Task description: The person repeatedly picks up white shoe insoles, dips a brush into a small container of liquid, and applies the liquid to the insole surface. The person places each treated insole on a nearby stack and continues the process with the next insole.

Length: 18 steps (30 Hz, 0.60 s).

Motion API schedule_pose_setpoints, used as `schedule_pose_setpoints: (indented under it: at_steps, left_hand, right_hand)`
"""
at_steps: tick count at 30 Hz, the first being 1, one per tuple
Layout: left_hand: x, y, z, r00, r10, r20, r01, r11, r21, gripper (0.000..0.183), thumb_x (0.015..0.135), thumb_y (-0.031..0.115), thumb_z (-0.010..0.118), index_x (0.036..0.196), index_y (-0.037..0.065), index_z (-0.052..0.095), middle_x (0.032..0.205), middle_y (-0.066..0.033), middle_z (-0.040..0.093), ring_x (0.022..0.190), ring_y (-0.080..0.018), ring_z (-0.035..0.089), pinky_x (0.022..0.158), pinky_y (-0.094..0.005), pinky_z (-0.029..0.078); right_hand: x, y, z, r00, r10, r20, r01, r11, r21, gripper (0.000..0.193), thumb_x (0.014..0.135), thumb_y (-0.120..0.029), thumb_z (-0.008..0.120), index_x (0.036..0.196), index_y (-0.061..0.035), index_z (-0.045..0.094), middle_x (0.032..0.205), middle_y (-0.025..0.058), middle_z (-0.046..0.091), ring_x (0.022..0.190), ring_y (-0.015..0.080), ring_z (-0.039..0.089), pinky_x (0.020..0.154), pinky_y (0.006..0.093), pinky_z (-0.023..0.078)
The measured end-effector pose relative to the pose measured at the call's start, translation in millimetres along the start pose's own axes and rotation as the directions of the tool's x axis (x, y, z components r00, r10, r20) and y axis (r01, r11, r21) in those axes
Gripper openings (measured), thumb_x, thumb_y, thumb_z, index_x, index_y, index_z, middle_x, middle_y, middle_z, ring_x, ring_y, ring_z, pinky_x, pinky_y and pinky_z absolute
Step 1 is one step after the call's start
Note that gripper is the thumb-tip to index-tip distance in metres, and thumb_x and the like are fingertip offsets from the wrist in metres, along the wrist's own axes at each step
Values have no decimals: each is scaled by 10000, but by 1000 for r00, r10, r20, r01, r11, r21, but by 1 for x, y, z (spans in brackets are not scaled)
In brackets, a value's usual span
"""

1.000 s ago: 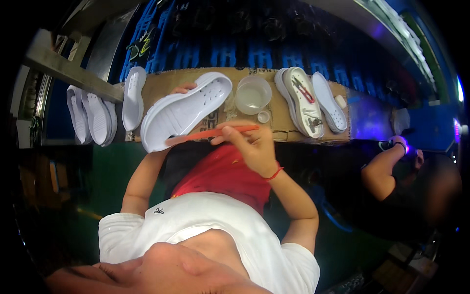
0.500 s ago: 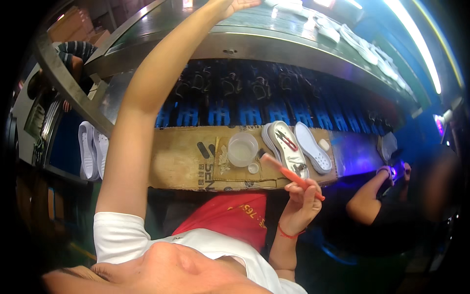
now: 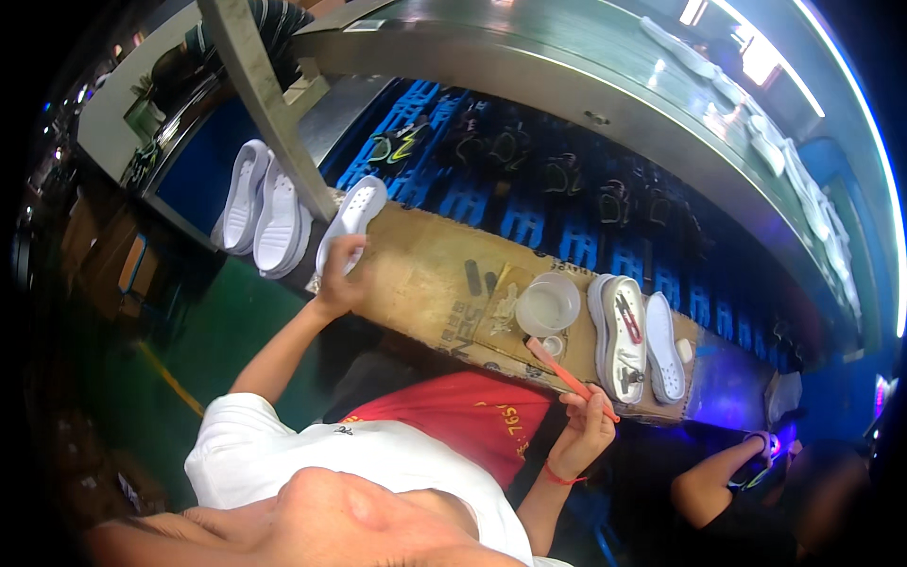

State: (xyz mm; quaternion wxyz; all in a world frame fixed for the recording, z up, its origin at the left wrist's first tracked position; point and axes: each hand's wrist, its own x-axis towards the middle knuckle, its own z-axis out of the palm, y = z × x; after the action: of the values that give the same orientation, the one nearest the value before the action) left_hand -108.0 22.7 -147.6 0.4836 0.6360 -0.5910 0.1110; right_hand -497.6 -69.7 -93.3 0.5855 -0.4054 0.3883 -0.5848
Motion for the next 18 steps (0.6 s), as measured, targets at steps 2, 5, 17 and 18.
schedule_pose_setpoints:
  at_steps: [2,5,17,18]
  left_hand:
    - [-51,-22,-22,880,-267,-394,328,940,97,457,795,18,660,1208,1,465,1082,-132,505,936,-246,524,820,-337,447]
    - [-74,-43,-49,571,-361,-738,555,831,23,480,814,99,700,1204,-21,448,1100,-133,475,951,-232,480,862,-327,406]
    - [-54,-136,-143,51,-996,77,900,12,-437,664,766,480,723,1284,106,542,1225,-38,573,1103,-160,524,879,-350,386]
    - [-50,-135,-144,27,-997,78,934,-2,-358,662,766,479,723,1289,119,539,1229,-41,571,1107,-168,526,875,-357,393]
  right_hand:
    - [5,8,2,996,39,75,-43,998,53,273,964,-182,535,1080,61,582,769,117,690,688,155,627,662,243,438]
    - [8,13,16,989,57,134,-66,996,63,274,962,-187,537,1080,56,582,769,117,690,692,155,624,673,248,434]
    - [-4,21,40,977,115,180,-118,993,7,258,952,-182,549,1024,60,603,755,115,685,668,91,557,664,221,405]
    - [-6,21,38,978,116,172,-117,993,-3,260,952,-182,548,1026,61,603,756,114,685,667,91,555,665,221,405]
